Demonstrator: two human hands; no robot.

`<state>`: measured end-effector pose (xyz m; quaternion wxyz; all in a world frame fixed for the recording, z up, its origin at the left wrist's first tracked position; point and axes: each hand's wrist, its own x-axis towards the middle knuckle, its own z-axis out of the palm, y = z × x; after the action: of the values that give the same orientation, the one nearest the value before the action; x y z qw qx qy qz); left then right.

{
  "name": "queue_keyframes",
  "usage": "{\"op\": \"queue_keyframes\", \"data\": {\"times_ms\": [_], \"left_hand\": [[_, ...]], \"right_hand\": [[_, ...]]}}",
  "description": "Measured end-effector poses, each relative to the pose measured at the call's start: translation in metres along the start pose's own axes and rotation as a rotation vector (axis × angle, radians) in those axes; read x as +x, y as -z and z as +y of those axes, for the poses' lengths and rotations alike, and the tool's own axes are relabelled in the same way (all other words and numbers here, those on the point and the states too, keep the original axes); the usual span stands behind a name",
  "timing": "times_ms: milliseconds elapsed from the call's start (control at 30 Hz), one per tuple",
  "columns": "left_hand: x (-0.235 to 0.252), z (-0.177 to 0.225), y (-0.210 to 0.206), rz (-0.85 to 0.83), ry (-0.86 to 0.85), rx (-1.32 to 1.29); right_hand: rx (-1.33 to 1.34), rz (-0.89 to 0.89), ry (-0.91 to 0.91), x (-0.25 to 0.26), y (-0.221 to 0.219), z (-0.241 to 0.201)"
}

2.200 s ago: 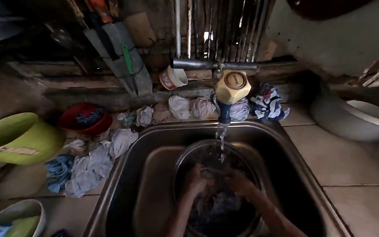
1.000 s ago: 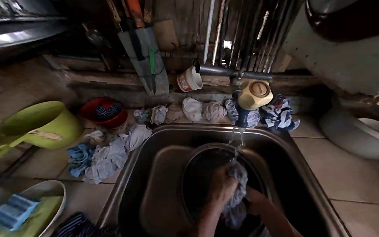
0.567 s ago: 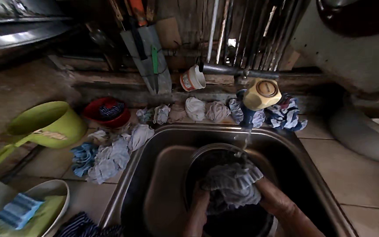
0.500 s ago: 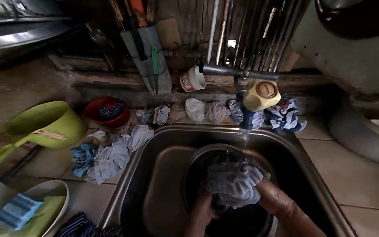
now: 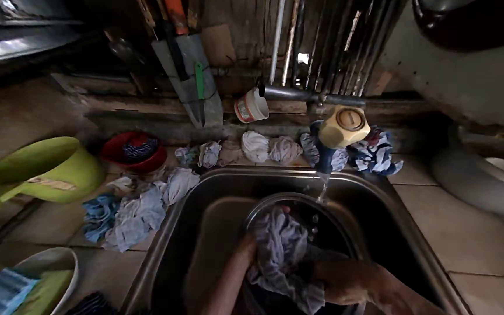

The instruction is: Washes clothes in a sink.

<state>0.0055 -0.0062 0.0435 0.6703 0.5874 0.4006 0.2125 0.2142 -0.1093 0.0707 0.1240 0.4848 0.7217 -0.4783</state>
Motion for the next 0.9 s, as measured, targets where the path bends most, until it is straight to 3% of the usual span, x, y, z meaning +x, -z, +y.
{"op": "queue_keyframes", "data": {"times_ms": [67,100,200,267,400,567,733,900], "left_hand": [[0.022,0.014,0.011,-0.31,-0.18,0.238],[0.022,0.027,0.015,-0.428,-0.18,0.468],[0.009,0.044,0.001,-0.626,-0.016,1.2],[0.001,0.03,-0.011,-0.669,0.069,1.401],[-0.007,-0.001,-0.032,-0.645,0.166,1.551],[0.005,-0.036,-0.04,-0.579,0.15,1.605],[0.01,-0.046,-0.039,-0.469,0.116,1.516],[0.012,-0.013,-0.02,-0.5,0.045,1.626]], "right_hand": [[-0.079,0.039,-0.013,-0.001,0.004,0.004],[-0.111,0.058,-0.018,0.0,0.002,0.009],[-0.147,0.104,-0.096,0.004,-0.011,0.026],[-0.172,0.103,-0.14,0.008,-0.02,0.027],[-0.205,0.048,-0.192,0.026,-0.031,0.034],[-0.186,0.079,-0.225,0.048,-0.051,0.046],[0.104,0.167,-0.456,0.041,-0.049,0.018],[-0.25,0.036,-0.394,0.024,-0.024,0.027]]}}
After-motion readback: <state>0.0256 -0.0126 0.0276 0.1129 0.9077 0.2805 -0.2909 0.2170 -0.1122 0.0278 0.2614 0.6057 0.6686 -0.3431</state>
